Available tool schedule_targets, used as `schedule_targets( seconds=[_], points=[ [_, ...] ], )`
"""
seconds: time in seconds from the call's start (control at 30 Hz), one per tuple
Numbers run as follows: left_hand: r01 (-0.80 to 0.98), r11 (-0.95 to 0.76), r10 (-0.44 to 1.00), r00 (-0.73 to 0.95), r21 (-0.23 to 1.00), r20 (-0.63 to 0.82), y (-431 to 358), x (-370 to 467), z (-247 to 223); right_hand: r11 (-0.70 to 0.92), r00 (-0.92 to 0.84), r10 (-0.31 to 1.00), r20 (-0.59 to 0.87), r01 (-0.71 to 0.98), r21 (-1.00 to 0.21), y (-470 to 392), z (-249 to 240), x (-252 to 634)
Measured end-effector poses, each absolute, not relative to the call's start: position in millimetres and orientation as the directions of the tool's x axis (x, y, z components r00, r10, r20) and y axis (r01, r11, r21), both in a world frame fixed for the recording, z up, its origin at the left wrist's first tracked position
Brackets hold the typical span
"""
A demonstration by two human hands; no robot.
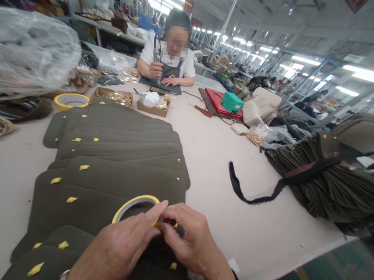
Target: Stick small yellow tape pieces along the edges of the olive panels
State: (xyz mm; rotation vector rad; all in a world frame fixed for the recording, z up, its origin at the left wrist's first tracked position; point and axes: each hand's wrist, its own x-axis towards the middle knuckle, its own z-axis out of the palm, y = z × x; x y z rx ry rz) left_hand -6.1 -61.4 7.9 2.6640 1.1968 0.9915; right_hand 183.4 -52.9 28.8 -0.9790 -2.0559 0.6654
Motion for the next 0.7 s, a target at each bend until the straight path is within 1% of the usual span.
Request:
schedule_targets(
  seconds=[0.07, 0.17, 0.33, 0.4, 0.47, 0.5, 0.53, 0.57, 0.6, 0.63, 0.67, 0.7],
  points=[
    [0.662, -0.694, 0.683, 0.479, 0.285, 0.551, -63, -5, 7, 0.617, -0.449, 0.781, 0.435, 0.440, -0.653, -54, 25, 180],
    [0.672, -0.682, 0.689, 0.462, 0.287, 0.558, -65, -4, 6, 0.640, -0.444, 0.767, 0.463, 0.479, -0.600, -54, 19, 179],
    [0.673, -0.629, 0.764, 0.445, 0.388, 0.467, -65, -3, 13, 0.685, -0.435, 0.723, 0.536, 0.552, -0.476, -55, 13, 177],
    [0.674, -0.619, 0.777, 0.452, 0.402, 0.437, -62, -3, 17, 0.694, -0.420, 0.704, 0.573, 0.579, -0.428, -56, 12, 175],
    [0.677, -0.614, 0.782, 0.457, 0.405, 0.422, -57, -1, 21, 0.689, -0.392, 0.699, 0.598, 0.592, -0.418, -57, 13, 171],
    [0.679, -0.613, 0.783, 0.456, 0.404, 0.424, -55, 0, 22, 0.669, -0.357, 0.718, 0.598, 0.593, -0.448, -56, 14, 170],
    [0.679, -0.616, 0.779, 0.451, 0.399, 0.435, -53, 2, 25, 0.626, -0.305, 0.759, 0.575, 0.588, -0.513, -55, 14, 168],
    [0.675, -0.625, 0.768, 0.446, 0.391, 0.459, -52, 4, 27, 0.554, -0.237, 0.819, 0.523, 0.567, -0.610, -53, 15, 168],
    [0.666, -0.640, 0.751, 0.438, 0.383, 0.493, -51, 6, 29, 0.450, -0.160, 0.886, 0.435, 0.526, -0.722, -50, 15, 168],
    [0.650, -0.660, 0.729, 0.431, 0.378, 0.532, -51, 8, 31, 0.317, -0.083, 0.945, 0.316, 0.463, -0.828, -45, 14, 170],
    [0.630, -0.680, 0.707, 0.427, 0.375, 0.564, -51, 10, 31, 0.176, -0.023, 0.983, 0.182, 0.389, -0.904, -40, 12, 173],
    [0.615, -0.696, 0.688, 0.426, 0.370, 0.587, -51, 11, 31, 0.047, 0.012, 0.999, 0.053, 0.316, -0.948, -34, 9, 178]
  ],
)
